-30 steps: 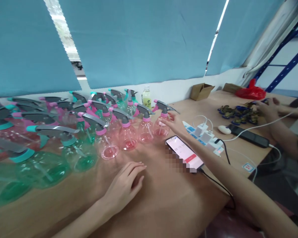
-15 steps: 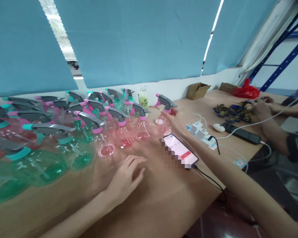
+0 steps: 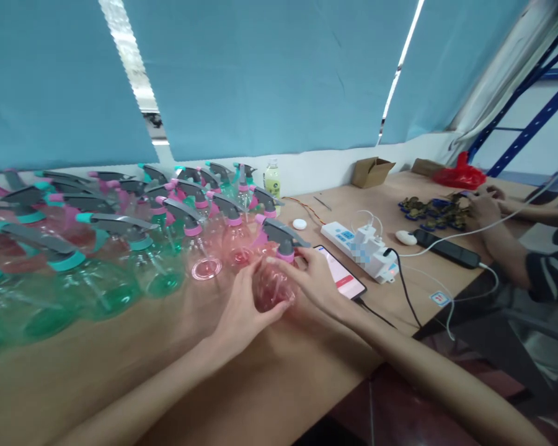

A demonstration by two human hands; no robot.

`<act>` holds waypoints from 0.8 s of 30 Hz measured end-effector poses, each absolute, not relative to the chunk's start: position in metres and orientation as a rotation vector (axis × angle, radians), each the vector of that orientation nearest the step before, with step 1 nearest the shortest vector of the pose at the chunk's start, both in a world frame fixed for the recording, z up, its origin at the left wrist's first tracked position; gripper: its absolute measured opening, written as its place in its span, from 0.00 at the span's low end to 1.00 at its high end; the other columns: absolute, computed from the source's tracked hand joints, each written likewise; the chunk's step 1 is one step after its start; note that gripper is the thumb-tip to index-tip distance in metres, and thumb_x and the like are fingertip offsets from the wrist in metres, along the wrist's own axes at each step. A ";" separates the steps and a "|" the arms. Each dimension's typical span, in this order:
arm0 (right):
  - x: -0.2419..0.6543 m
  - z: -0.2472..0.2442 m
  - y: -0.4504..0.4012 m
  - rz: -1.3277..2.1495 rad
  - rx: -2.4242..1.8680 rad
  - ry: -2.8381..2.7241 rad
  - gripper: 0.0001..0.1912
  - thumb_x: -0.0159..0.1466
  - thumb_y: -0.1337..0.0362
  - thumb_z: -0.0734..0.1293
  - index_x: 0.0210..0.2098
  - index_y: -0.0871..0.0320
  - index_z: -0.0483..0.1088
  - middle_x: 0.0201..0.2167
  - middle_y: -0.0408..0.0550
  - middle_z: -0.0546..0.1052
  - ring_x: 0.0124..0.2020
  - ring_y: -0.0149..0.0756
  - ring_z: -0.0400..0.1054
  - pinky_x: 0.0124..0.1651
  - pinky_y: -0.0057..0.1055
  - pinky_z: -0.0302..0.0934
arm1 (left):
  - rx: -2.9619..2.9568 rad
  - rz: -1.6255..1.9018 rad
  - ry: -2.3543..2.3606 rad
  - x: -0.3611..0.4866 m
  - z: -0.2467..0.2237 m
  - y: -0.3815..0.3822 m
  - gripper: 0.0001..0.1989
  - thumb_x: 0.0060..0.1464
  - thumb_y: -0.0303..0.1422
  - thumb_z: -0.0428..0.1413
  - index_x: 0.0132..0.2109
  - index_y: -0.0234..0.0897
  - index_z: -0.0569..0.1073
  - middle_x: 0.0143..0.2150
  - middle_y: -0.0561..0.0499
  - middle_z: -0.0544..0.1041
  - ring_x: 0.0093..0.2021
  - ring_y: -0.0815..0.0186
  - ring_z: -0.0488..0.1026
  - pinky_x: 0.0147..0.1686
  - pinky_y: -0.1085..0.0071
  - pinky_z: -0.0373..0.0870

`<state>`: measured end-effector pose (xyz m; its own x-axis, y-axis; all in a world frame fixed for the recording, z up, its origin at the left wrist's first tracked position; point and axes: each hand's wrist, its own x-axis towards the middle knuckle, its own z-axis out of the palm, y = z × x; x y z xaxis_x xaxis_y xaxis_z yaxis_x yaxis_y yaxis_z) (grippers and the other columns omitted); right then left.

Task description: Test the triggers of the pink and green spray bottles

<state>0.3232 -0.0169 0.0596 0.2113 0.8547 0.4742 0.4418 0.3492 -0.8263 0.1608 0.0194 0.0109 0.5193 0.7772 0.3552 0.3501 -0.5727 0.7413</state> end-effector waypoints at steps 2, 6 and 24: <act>0.310 0.058 -0.021 0.480 -1.229 -1.498 0.12 0.59 0.54 0.67 0.35 0.57 0.73 0.33 0.44 0.77 0.36 0.36 0.70 0.40 0.31 0.62 | 2.124 0.919 0.880 0.152 0.012 0.014 0.38 0.50 0.39 0.62 0.63 0.41 0.52 0.62 0.41 0.60 0.60 0.49 0.61 0.56 0.49 0.60; 0.284 0.056 -0.026 0.433 -1.195 -1.644 0.11 0.60 0.55 0.66 0.34 0.57 0.70 0.35 0.46 0.74 0.38 0.35 0.69 0.42 0.34 0.62 | 2.067 0.920 0.836 0.129 0.015 0.005 0.37 0.49 0.35 0.62 0.62 0.41 0.53 0.60 0.42 0.63 0.59 0.51 0.64 0.54 0.52 0.64; 0.172 0.058 0.002 0.775 -0.645 -1.853 0.26 0.51 0.72 0.66 0.49 0.52 0.60 0.39 0.43 0.71 0.33 0.30 0.67 0.35 0.31 0.66 | 2.219 0.782 0.985 0.004 0.018 -0.019 0.39 0.47 0.44 0.63 0.62 0.43 0.55 0.56 0.43 0.68 0.54 0.47 0.68 0.49 0.51 0.67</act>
<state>0.1719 0.0023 0.0581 -0.3721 0.7215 0.5840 0.0910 0.6545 -0.7506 0.0038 -0.0191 0.0184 0.5552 0.7856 0.2729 0.4439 -0.5574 0.7016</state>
